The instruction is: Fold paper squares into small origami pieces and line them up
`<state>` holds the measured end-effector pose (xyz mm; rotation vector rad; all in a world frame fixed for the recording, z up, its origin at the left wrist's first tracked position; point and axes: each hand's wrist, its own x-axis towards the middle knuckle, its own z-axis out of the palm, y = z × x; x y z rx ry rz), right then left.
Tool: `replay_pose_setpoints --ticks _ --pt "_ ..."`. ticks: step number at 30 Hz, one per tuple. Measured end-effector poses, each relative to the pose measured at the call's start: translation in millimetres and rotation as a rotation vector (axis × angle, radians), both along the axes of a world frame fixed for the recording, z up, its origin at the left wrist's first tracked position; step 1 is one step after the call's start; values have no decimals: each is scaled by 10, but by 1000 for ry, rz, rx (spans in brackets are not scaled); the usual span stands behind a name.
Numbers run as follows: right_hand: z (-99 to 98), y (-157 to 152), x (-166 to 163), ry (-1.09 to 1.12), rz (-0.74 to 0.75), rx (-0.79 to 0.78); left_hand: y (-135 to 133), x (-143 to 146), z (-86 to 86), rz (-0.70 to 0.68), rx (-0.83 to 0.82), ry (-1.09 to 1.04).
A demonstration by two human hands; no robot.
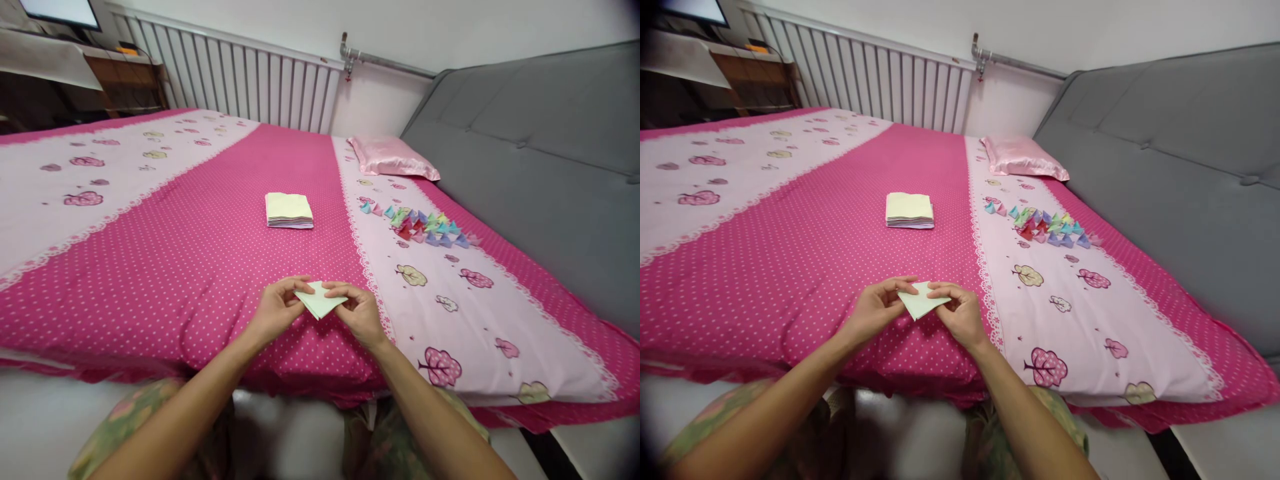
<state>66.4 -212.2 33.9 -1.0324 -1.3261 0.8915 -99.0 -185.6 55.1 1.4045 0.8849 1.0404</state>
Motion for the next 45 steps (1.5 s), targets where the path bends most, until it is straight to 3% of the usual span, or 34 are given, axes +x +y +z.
replay_pose_setpoints --ticks 6,13,19,25,35,45 --pt "-13 6 16 -259 -34 26 51 -44 -126 76 219 319" --pt "19 -8 22 -515 6 4 48 -81 -154 88 423 713" --pt "-21 1 86 -679 110 43 -25 -92 -85 48 451 960" --pt "68 22 222 -765 198 33 -35 -94 -37 -7 462 992" --pt "111 49 332 -711 153 -137 27 -115 29 -47 391 936" --pt "63 55 255 -699 58 -113 20 -100 21 4 367 946"
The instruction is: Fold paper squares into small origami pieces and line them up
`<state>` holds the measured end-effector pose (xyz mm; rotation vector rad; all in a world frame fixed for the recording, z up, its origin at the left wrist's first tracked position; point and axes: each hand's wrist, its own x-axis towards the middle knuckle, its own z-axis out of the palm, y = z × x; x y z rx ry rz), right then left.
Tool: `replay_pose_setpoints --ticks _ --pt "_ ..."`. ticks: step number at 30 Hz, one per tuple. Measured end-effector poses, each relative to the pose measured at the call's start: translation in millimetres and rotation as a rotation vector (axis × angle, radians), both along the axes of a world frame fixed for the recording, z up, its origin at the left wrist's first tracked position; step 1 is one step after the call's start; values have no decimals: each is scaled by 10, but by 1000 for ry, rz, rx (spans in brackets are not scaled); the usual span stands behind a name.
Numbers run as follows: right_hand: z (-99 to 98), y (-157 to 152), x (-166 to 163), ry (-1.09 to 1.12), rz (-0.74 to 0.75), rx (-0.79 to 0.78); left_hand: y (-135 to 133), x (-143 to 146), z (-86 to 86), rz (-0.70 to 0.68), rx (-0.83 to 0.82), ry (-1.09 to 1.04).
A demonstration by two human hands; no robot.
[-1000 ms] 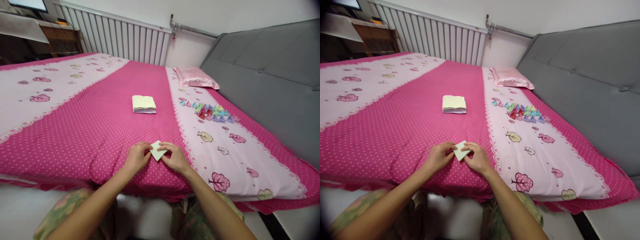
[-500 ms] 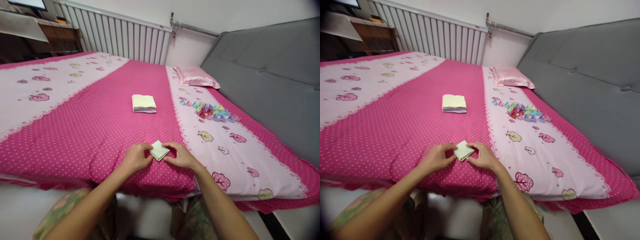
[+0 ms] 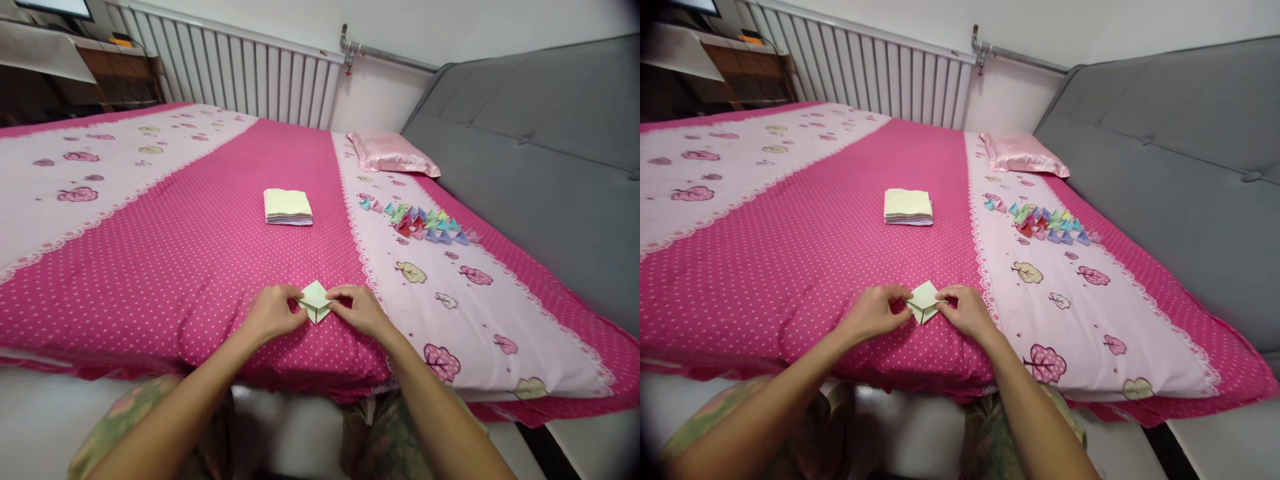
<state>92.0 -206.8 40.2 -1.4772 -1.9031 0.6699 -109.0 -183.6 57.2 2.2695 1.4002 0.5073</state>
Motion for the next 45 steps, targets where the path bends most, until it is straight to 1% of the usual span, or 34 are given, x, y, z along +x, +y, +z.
replay_pose_setpoints --ticks 5,9,12,17,23,35,37,38,42,43,45 --pt "-51 9 -54 -27 -111 19 9 13 3 14 12 3" --pt "-106 14 -94 -54 -215 37 44 33 -45 27 52 17" --pt "-131 13 -125 -82 -276 55 67 60 -86 80 64 51" --pt "-131 0 -171 -123 -336 88 80 108 -120 159 88 65" --pt "-140 -14 -203 -149 -364 104 58 151 -163 193 136 102" --pt "-161 -34 -228 -224 -369 116 20 198 -196 183 197 189" --pt "-164 -40 -228 -209 -355 134 17 201 -205 150 227 193" --pt "-162 -44 -229 -199 -335 152 18 203 -211 107 253 197" --pt "-147 -63 -247 -199 -168 254 32 200 -242 -170 394 212" --pt "-144 -66 -253 -222 -130 271 37 197 -249 -218 422 220" --pt "-141 -66 -263 -287 -87 288 42 187 -261 -270 443 249"
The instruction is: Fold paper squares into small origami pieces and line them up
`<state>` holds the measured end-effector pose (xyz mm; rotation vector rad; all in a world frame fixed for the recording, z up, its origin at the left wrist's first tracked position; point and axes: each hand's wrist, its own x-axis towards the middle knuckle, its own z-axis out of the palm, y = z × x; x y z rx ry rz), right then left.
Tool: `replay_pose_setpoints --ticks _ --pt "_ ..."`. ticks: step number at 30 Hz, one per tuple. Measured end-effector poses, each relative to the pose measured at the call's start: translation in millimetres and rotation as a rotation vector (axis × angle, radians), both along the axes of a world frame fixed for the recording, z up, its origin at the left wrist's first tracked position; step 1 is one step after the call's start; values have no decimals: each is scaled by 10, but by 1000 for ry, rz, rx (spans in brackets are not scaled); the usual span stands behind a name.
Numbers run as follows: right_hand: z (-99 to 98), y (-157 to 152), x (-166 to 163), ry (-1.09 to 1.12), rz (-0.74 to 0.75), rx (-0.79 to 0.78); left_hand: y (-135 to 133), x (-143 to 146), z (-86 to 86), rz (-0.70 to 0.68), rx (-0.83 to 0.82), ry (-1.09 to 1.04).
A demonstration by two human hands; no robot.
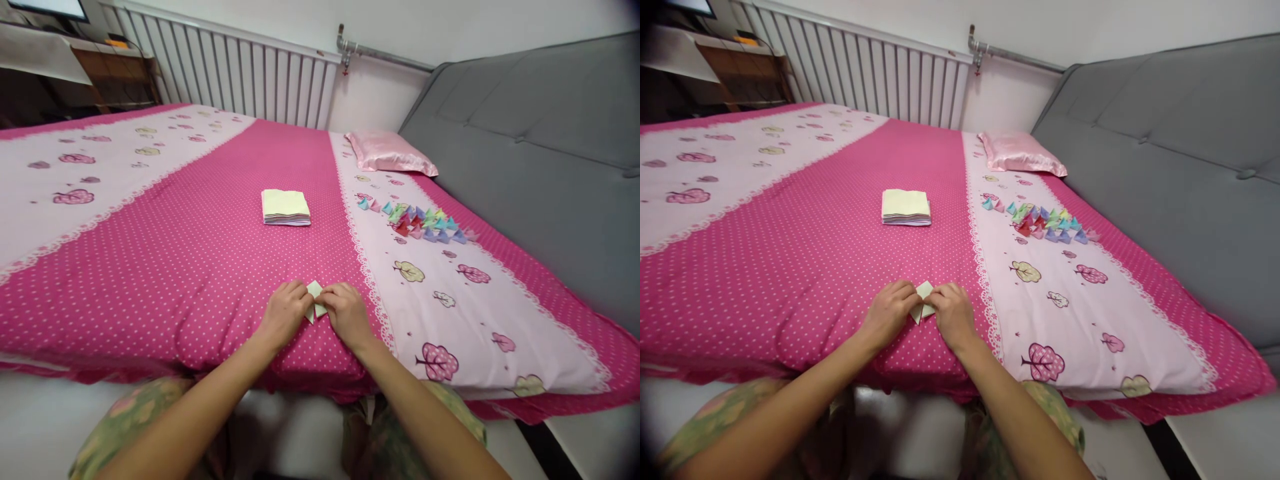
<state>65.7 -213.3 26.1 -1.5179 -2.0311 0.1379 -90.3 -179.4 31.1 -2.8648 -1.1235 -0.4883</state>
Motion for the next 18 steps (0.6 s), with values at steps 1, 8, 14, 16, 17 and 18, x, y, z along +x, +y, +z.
replay_pose_setpoints --ticks 1,8,14,16,17,18 --pt "0 2 -2 -34 5 1 -1 -7 -3 -9 -2 20" --pt "-18 20 23 -206 13 25 -42 -61 27 -5 -59 73" --pt "-23 11 65 -218 -65 -6 -49 -86 99 58 -86 86" --pt "-12 6 79 -218 -96 -29 -44 -99 121 90 -97 97" --pt "-5 3 85 -220 -113 -40 -41 -107 132 107 -106 104" --pt "3 -1 89 -223 -131 -50 -38 -114 141 124 -116 112"
